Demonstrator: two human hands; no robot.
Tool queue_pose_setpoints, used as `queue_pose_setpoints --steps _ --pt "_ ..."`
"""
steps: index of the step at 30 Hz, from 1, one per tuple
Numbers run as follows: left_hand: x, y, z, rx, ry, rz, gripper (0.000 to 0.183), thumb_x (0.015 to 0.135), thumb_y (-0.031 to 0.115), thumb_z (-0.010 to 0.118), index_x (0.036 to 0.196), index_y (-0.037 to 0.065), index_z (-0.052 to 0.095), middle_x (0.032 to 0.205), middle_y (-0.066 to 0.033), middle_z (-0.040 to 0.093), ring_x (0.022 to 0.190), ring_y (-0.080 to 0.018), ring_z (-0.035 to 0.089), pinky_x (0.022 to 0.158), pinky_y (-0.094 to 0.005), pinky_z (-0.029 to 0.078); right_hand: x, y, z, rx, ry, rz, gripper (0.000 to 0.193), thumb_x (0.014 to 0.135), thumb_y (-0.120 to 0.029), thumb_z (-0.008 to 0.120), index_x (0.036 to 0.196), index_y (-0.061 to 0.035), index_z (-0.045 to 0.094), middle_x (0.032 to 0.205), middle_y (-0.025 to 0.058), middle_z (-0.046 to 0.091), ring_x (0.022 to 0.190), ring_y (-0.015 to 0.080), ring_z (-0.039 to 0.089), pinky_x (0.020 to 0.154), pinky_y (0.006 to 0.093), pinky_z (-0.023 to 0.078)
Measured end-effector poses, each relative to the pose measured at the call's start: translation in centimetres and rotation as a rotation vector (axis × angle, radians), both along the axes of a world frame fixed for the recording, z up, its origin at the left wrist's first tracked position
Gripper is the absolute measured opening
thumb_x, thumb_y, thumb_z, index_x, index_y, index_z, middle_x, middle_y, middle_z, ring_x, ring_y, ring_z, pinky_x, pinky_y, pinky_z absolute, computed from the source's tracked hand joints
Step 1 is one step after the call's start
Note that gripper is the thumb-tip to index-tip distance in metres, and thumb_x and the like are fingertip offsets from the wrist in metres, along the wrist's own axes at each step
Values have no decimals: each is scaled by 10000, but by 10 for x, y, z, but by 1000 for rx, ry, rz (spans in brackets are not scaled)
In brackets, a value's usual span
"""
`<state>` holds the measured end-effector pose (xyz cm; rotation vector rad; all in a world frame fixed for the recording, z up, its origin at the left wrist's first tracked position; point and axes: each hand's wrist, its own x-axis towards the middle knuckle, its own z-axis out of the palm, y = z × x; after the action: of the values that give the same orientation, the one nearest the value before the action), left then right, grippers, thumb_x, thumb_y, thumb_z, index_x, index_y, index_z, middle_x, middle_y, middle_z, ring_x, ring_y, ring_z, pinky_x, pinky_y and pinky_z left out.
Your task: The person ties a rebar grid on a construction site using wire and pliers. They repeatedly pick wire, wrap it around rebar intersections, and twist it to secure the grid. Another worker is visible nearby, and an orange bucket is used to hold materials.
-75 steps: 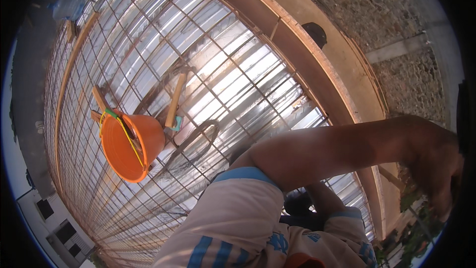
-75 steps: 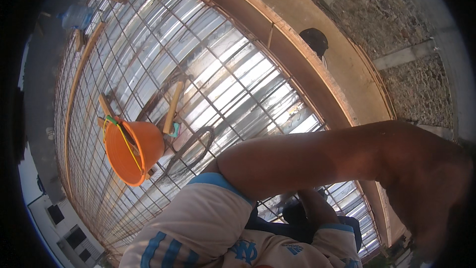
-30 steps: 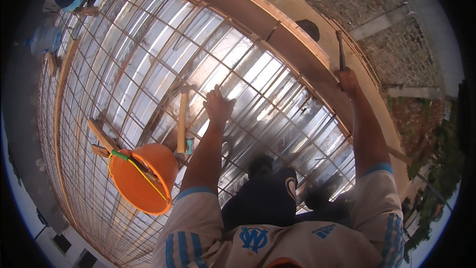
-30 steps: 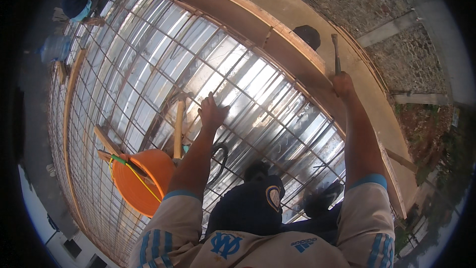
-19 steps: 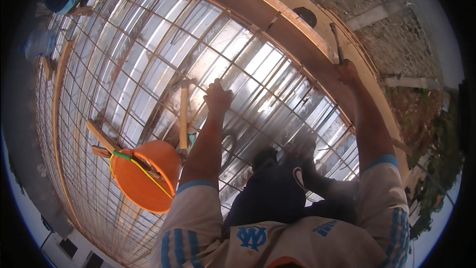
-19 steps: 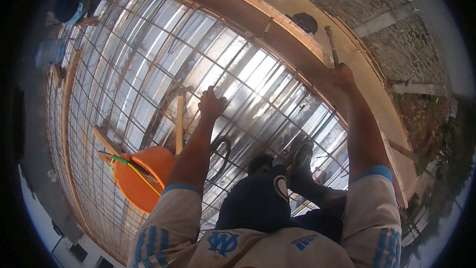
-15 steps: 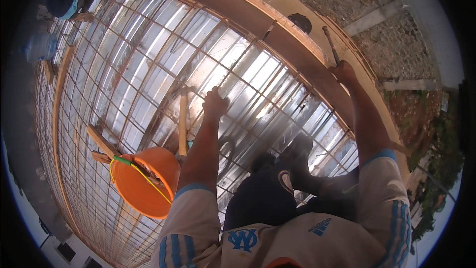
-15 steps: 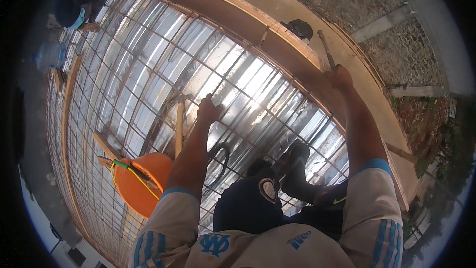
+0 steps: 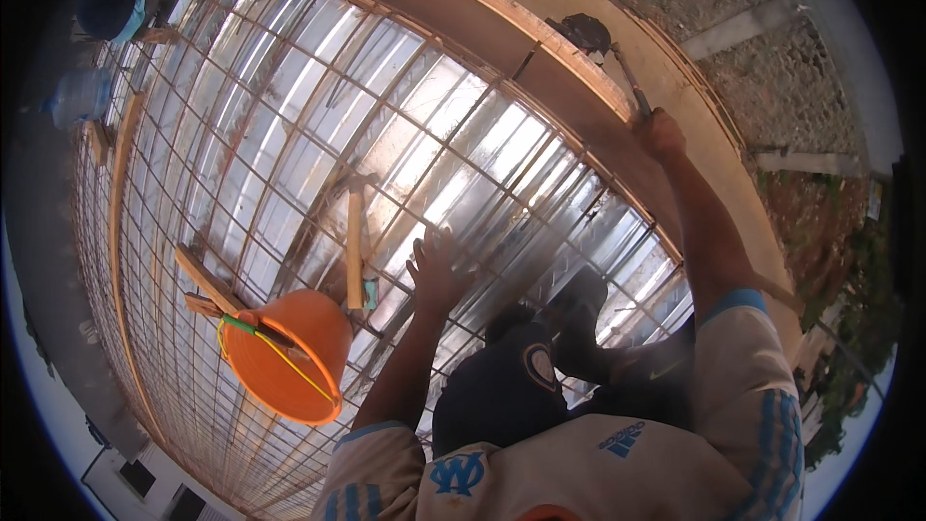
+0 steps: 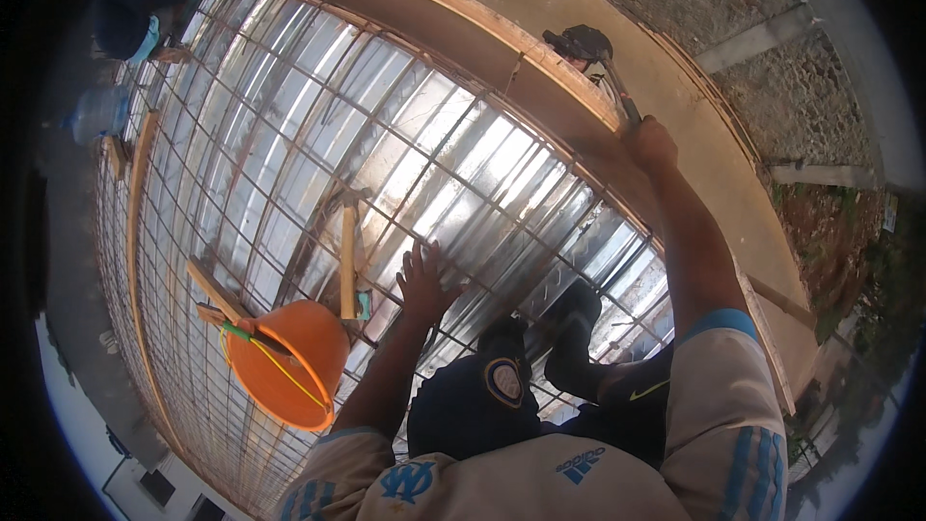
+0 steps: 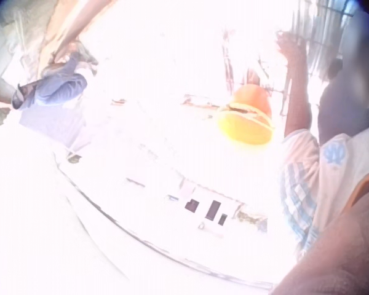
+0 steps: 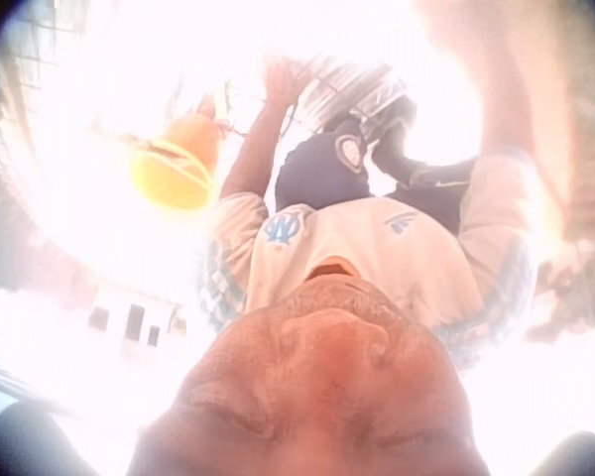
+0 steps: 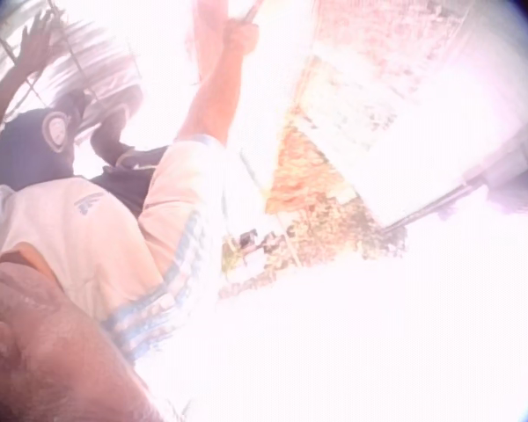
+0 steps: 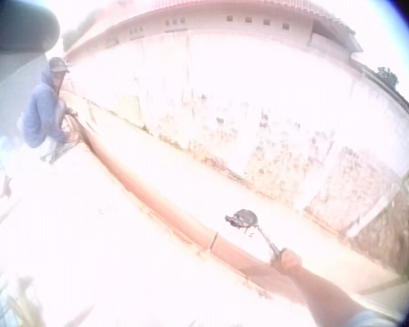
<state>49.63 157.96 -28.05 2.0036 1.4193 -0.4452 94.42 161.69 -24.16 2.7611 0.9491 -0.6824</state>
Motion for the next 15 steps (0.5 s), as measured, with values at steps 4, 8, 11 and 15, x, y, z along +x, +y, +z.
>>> queue_pose_setpoints --steps 4,8,11,15 --pt "-15 -29 -28 41 8 -9 1130 642 407 813 1497 217 99 1534 -227 42 1389 -479 83 1013 -660 251 -6 0 -2 -73 -36 17 576 823 -519 560 1123 -27 555 1128 219 614 1081 364 587 910 454 467" --pt "-13 -21 -17 96 57 -66 940 708 281 729 1475 210 189 1510 -186 170 1377 -426 188 992 -638 307 6 2 -9 -87 -16 73 565 840 -519 539 1127 -31 547 1126 216 615 1075 363 591 907 453 470" --pt "-10 -23 -9 176 98 -78 753 770 169 599 1448 208 274 1482 -168 255 1363 -391 248 977 -612 346 19 -2 -19 -54 -4 132 602 831 -562 542 1109 -28 550 1083 231 625 1042 381 598 887 467 468" --pt "-23 -48 -31 214 68 -1 724 785 191 639 1428 153 310 1482 -198 243 1365 -415 234 1025 -583 309 20 2 -19 -46 17 176 615 823 -579 554 1092 -25 548 1043 243 631 1009 392 607 858 475 475"
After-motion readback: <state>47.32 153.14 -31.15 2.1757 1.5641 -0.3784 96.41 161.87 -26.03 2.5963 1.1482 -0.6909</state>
